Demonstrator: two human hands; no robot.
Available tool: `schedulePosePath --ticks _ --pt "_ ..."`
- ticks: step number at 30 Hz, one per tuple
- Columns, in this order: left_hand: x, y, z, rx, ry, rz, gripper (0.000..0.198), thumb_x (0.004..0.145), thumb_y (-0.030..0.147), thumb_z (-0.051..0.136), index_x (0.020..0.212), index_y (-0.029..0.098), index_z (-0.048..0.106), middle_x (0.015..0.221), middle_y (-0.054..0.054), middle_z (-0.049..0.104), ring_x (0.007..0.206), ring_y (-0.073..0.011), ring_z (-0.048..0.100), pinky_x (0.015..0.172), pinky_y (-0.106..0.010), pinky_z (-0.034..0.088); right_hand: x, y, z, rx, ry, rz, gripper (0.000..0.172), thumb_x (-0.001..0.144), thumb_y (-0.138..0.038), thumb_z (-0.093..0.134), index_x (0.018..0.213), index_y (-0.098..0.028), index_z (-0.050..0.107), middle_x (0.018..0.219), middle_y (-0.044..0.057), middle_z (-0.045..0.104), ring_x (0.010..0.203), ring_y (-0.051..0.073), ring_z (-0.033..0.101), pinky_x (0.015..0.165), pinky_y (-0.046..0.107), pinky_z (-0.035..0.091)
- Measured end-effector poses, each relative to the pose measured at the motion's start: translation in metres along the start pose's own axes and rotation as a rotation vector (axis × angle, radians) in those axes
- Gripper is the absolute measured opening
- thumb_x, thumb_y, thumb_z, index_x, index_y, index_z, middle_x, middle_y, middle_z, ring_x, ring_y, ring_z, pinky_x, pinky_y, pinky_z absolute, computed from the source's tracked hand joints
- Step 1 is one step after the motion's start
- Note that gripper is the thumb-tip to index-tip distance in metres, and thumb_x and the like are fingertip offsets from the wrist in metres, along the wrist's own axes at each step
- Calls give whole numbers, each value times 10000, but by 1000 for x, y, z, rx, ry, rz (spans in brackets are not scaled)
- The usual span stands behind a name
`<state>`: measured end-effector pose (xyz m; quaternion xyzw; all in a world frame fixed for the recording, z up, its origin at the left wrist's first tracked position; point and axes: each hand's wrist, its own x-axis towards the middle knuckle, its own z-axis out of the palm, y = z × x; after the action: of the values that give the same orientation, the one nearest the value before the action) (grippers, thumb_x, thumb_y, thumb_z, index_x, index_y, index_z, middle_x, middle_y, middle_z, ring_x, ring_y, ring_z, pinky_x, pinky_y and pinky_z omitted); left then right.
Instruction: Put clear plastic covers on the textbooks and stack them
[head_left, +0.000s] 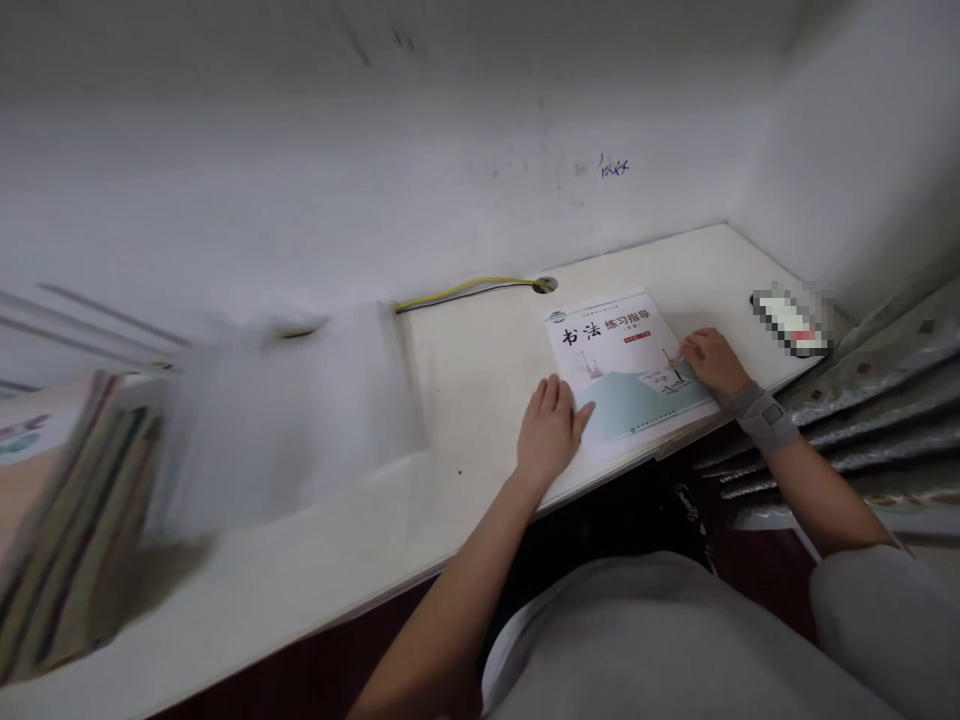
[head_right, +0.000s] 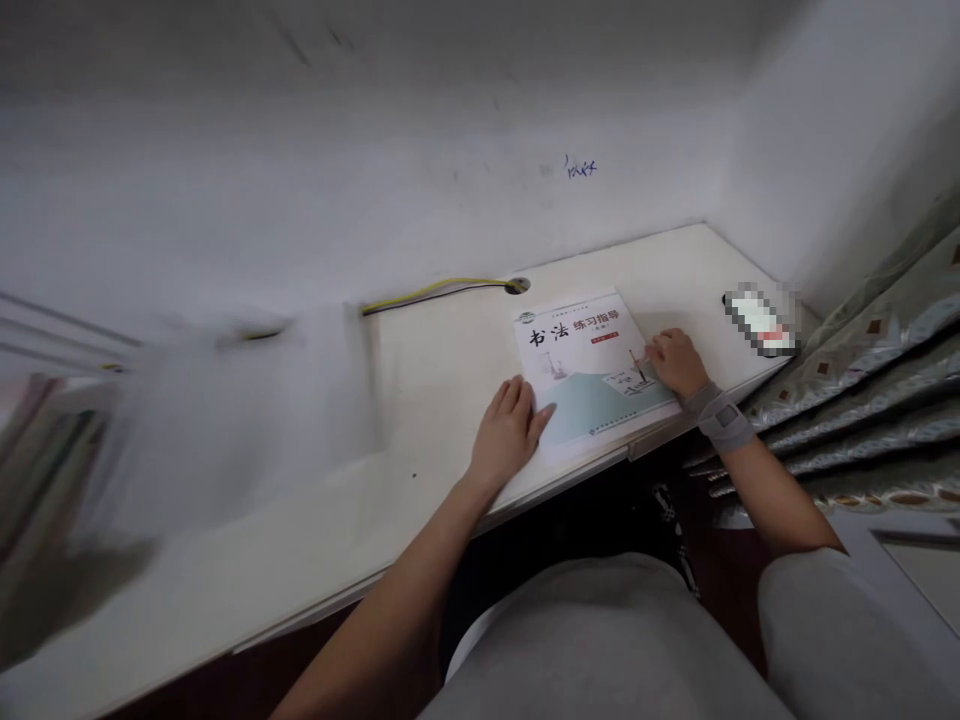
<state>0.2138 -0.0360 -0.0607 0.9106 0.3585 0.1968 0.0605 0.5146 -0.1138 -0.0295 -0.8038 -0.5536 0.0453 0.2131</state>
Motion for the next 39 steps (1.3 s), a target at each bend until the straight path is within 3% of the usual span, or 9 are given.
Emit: schedulePosePath --ticks 3,9,15,21,25,29,32,36,39 --pt "-1 1 -1 -4 0 -1 698 946 560 302 1285 -16 503 1406 -293 451 1367 -371 371 1093 -542 359 -4 3 2 -109 -15 -6 326 921 -311 414 960 -135 685 1243 186 580 1237 281 480 1042 436 371" --pt "-1 2 -2 -2 -9 -18 727 938 585 304 1302 -15 492 1427 -292 425 1376 -368 357 1100 -530 352 -6 1 6 -9 -94 -78 384 956 -346 340 988 -154 671 1281 158 589 1326 257 412 1094 439 322" --pt "-2 11 -5 15 -70 -63 844 905 656 295 1353 -42 450 1447 -294 392 1394 -395 308 1121 -541 307 -4 4 9 41 -21 -55 324 927 -355 403 911 -151 654 1289 179 576 1330 286 408 1101 492 320" --pt "-2 15 -5 26 -105 -112 855 899 666 297 1402 -18 404 1479 -272 355 1405 -390 284 1129 -540 285 -3 -4 2 137 -97 2 377 934 -365 391 951 -134 687 1303 179 562 1325 269 432 1116 434 328" --pt "-1 17 -5 54 -112 -103 860 910 651 288 1390 -54 401 1475 -290 348 1404 -399 281 1127 -535 283 -12 -27 -20 289 -108 -38 492 947 -483 364 1059 -128 687 1291 167 583 1350 275 405 1128 440 314" --pt "2 23 -3 70 -100 -120 834 908 626 345 1371 -63 418 1466 -298 359 1397 -410 288 1128 -524 278 -19 -63 -37 526 -254 -259 556 955 -564 306 1352 -243 525 1434 59 498 1357 230 409 1137 438 308" --pt "5 25 -4 53 -101 -111 755 917 553 402 1371 -50 414 1469 -303 349 1400 -397 290 1129 -520 275 -19 -93 -25 472 -292 -425 578 940 -563 350 1416 -251 451 1533 56 360 1427 235 288 1158 454 261" --pt "-1 15 -17 4 -135 -12 653 874 297 507 1416 -29 341 1501 -290 301 1408 -351 299 1127 -499 301 -23 -126 7 209 -243 -525 596 901 -503 483 1421 -214 447 1562 115 287 1456 311 184 1134 543 251" --pt "-19 1 -32 61 -53 -117 621 875 243 488 1441 41 331 1517 -242 310 1428 -354 247 1138 -553 251 -30 -145 21 28 -222 -571 585 897 -469 511 1415 -202 453 1564 142 271 1448 354 187 1103 576 265"
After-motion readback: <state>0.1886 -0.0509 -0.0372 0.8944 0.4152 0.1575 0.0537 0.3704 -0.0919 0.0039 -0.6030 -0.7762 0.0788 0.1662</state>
